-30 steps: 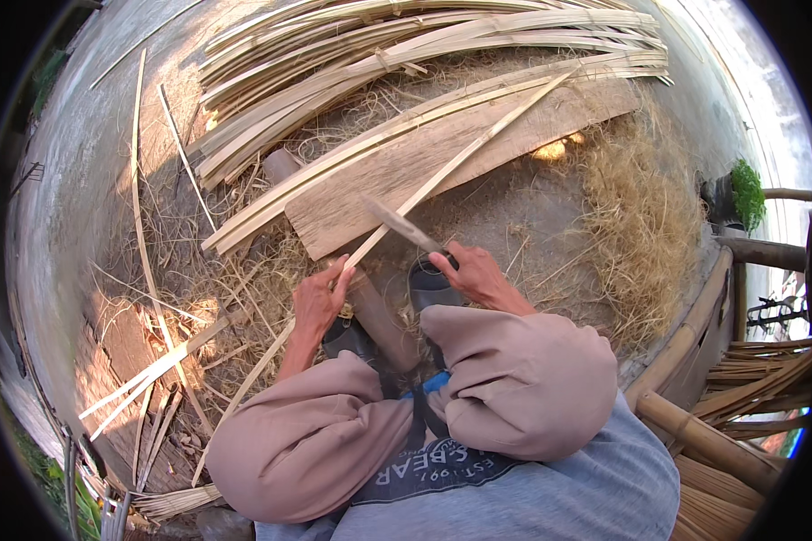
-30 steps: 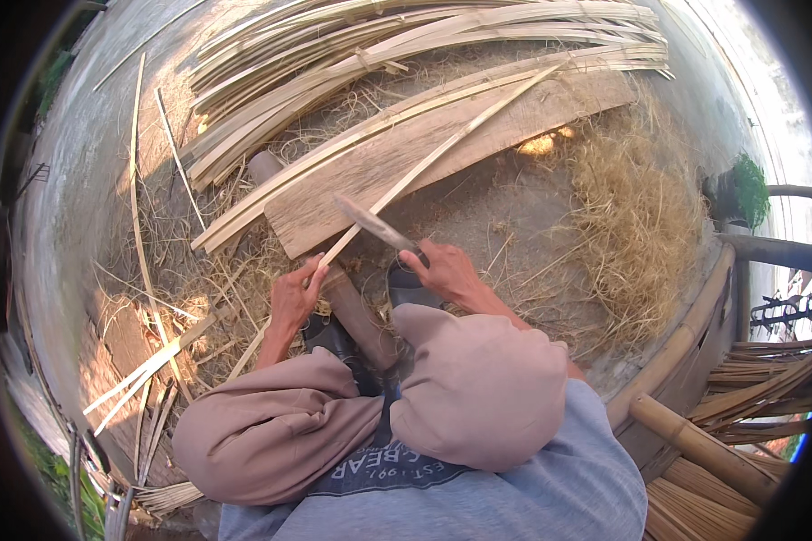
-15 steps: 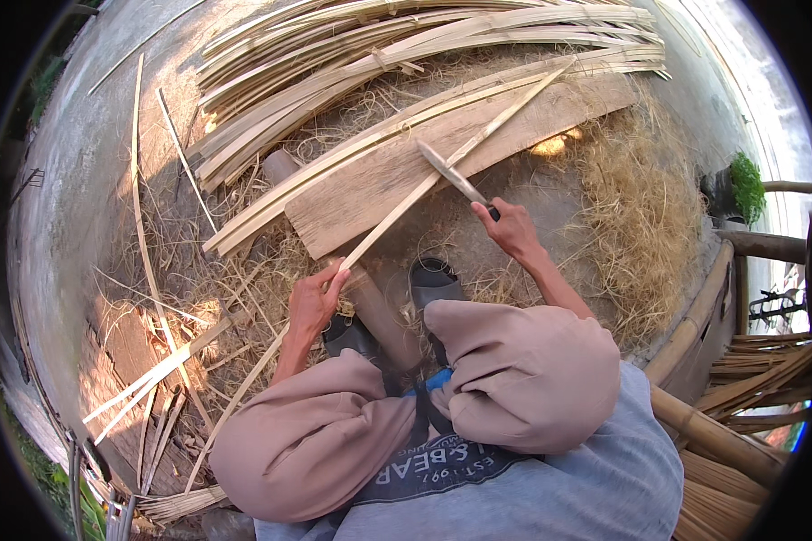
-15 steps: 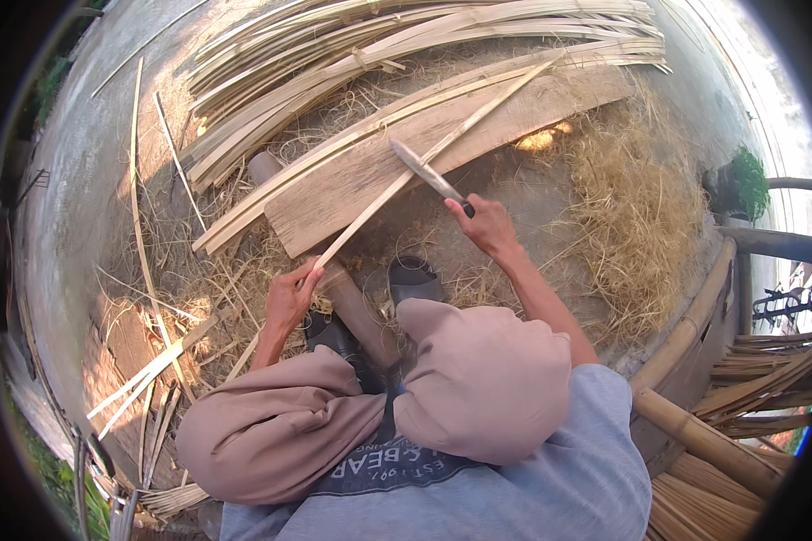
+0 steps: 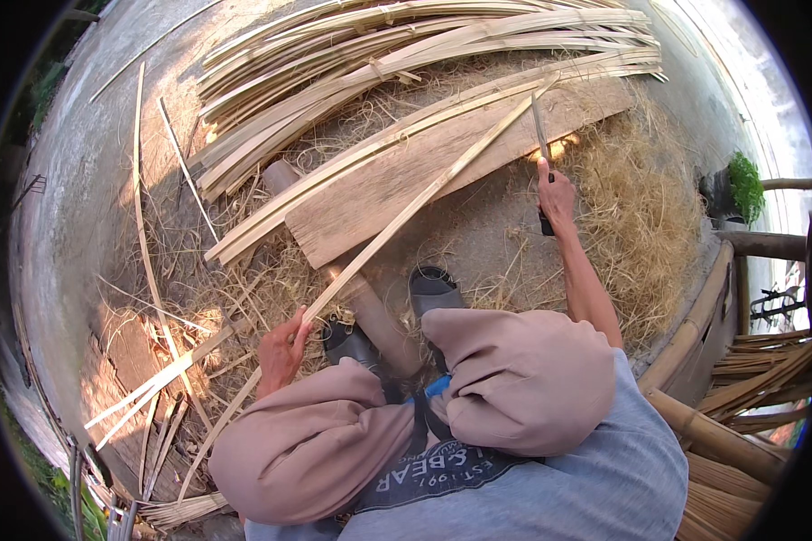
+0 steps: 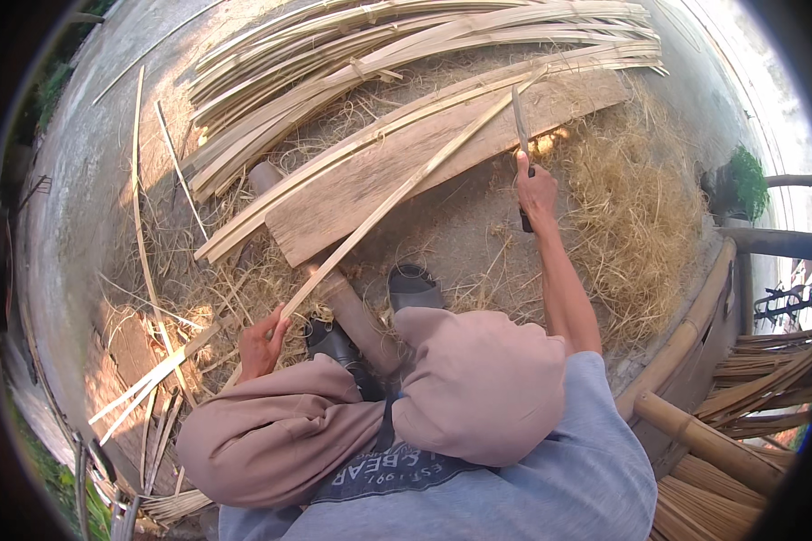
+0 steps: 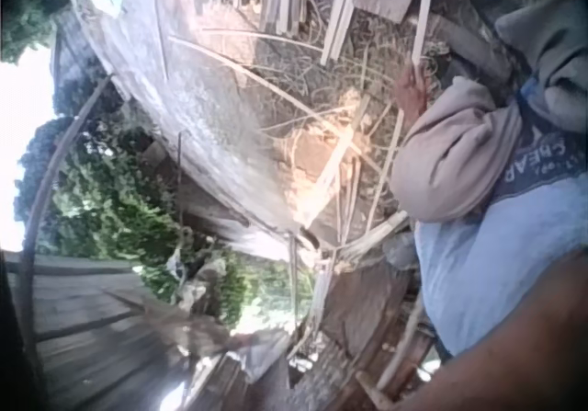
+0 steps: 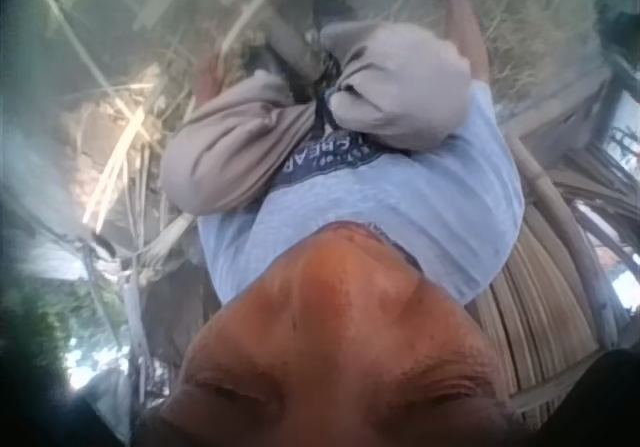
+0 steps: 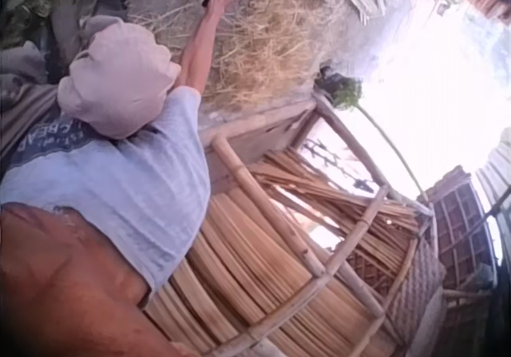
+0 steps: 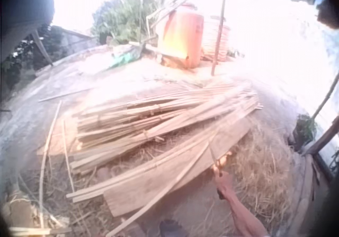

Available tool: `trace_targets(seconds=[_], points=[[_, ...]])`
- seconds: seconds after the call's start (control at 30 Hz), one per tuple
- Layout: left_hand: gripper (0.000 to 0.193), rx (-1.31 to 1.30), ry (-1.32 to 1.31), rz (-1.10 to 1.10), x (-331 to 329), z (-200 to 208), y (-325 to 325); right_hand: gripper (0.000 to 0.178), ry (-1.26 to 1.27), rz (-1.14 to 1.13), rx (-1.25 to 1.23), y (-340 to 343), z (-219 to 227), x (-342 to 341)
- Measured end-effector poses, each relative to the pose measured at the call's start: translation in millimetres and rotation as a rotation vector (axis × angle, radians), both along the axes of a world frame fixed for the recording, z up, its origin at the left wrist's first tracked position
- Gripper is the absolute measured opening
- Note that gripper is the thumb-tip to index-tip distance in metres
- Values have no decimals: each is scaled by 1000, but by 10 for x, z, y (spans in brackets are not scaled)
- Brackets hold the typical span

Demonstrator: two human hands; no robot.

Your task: The person sits on the ground and uses a knife to split long bamboo strips into thinner slats. They repeatedly position the bamboo on a wooden board, strike it with the knife, and separate the resulting pieces.

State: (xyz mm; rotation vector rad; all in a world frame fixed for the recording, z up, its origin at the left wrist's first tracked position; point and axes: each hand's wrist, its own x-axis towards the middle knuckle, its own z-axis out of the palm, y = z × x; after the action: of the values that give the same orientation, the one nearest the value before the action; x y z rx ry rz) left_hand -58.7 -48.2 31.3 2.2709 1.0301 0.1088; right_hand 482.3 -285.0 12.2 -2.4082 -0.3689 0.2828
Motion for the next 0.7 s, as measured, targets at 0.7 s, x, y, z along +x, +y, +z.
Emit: trace_targets(seconds=[0.7], points=[[35, 123, 157, -14, 146, 26, -90, 67, -86, 594, -108, 171, -271, -1379]])
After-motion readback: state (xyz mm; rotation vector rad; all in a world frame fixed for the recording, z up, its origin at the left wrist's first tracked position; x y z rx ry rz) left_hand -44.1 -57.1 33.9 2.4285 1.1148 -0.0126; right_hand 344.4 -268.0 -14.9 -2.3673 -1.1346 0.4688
